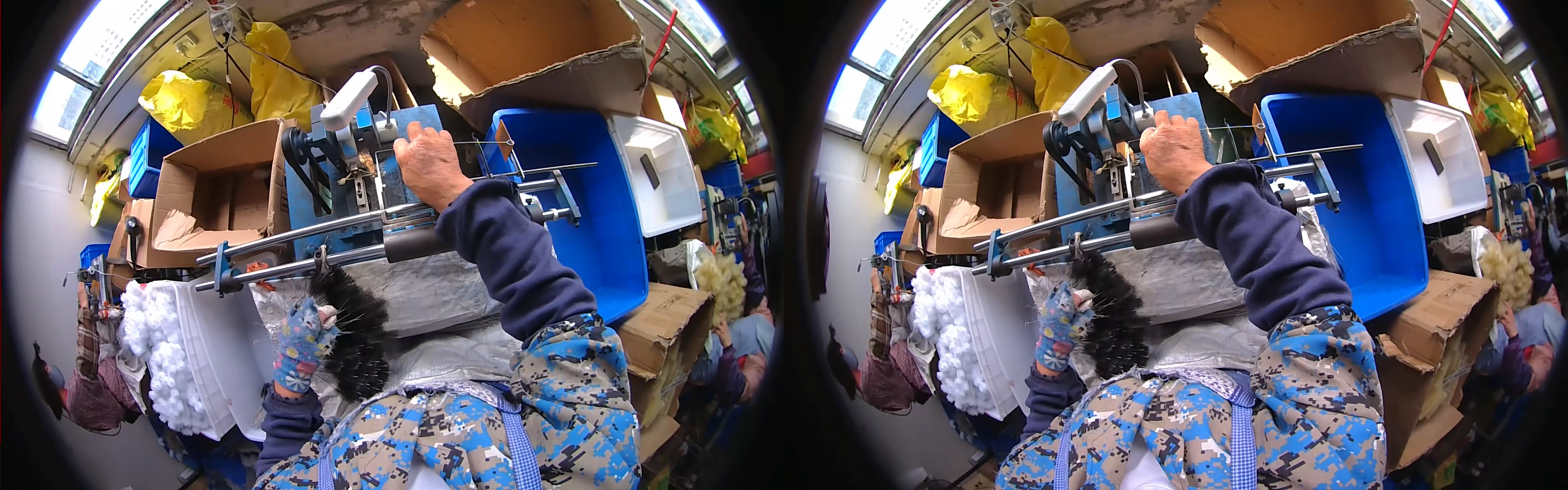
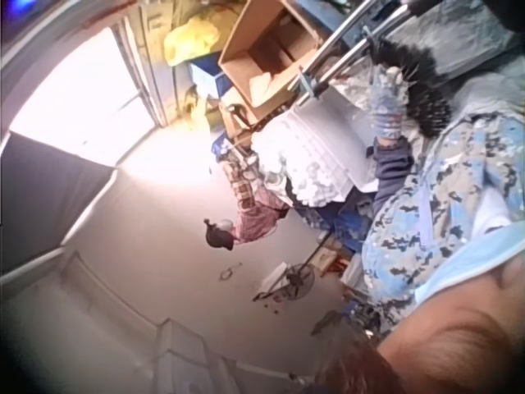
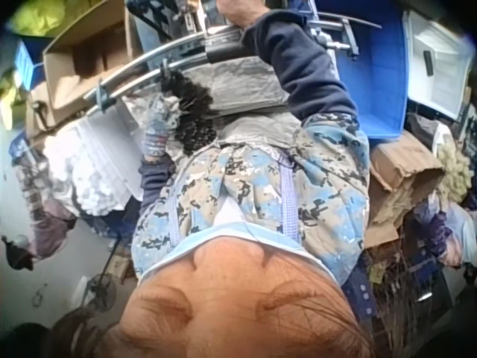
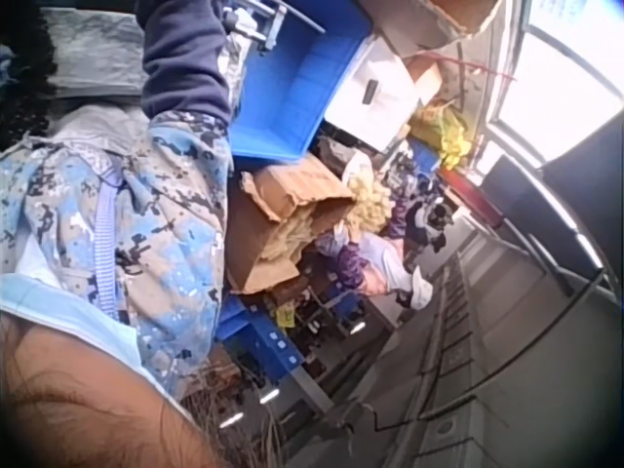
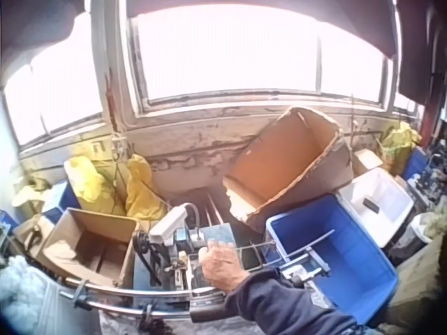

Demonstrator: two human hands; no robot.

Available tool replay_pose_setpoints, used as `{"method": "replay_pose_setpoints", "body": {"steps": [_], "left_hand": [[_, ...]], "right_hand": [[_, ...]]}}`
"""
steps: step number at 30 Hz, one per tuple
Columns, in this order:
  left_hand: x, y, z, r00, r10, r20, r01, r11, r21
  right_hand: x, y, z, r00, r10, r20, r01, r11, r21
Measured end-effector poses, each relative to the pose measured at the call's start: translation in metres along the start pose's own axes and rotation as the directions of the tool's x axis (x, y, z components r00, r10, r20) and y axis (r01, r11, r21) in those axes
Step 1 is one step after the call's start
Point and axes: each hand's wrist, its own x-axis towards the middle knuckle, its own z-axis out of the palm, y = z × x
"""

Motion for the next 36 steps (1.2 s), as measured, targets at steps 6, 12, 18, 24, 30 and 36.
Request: {"method": "replay_pose_setpoints", "body": {"steps": [6,12,18,24,30,36], "left_hand": [[-0.002,-0.001,0.004,0.995,-0.025,-0.092,0.026,1.000,0.010],[-0.003,0.000,0.005,0.997,-0.058,-0.049,0.057,0.998,-0.018],[0.003,0.008,0.001,0.996,-0.007,-0.085,0.009,1.000,0.028],[-0.009,0.006,-0.008,0.989,-0.126,-0.076,0.121,0.990,-0.066],[0.014,0.029,-0.011,0.998,-0.029,-0.058,0.022,0.993,-0.119],[0.001,0.030,-0.012,0.963,-0.271,-0.007,0.254,0.911,-0.324]], "right_hand": [[-0.001,0.000,-0.001,1.000,-0.002,-0.012,0.002,1.000,-0.002],[0.002,0.003,0.008,1.000,-0.008,0.031,0.005,0.997,0.078],[0.008,0.002,-0.001,0.976,0.122,0.183,-0.133,0.990,0.052],[-0.031,0.012,-0.010,0.994,0.103,0.042,-0.107,0.989,0.107],[-0.036,0.003,-0.021,0.975,0.130,0.180,-0.151,0.983,0.106],[-0.028,-0.024,-0.008,0.985,0.104,0.137,-0.134,0.963,0.236]]}}
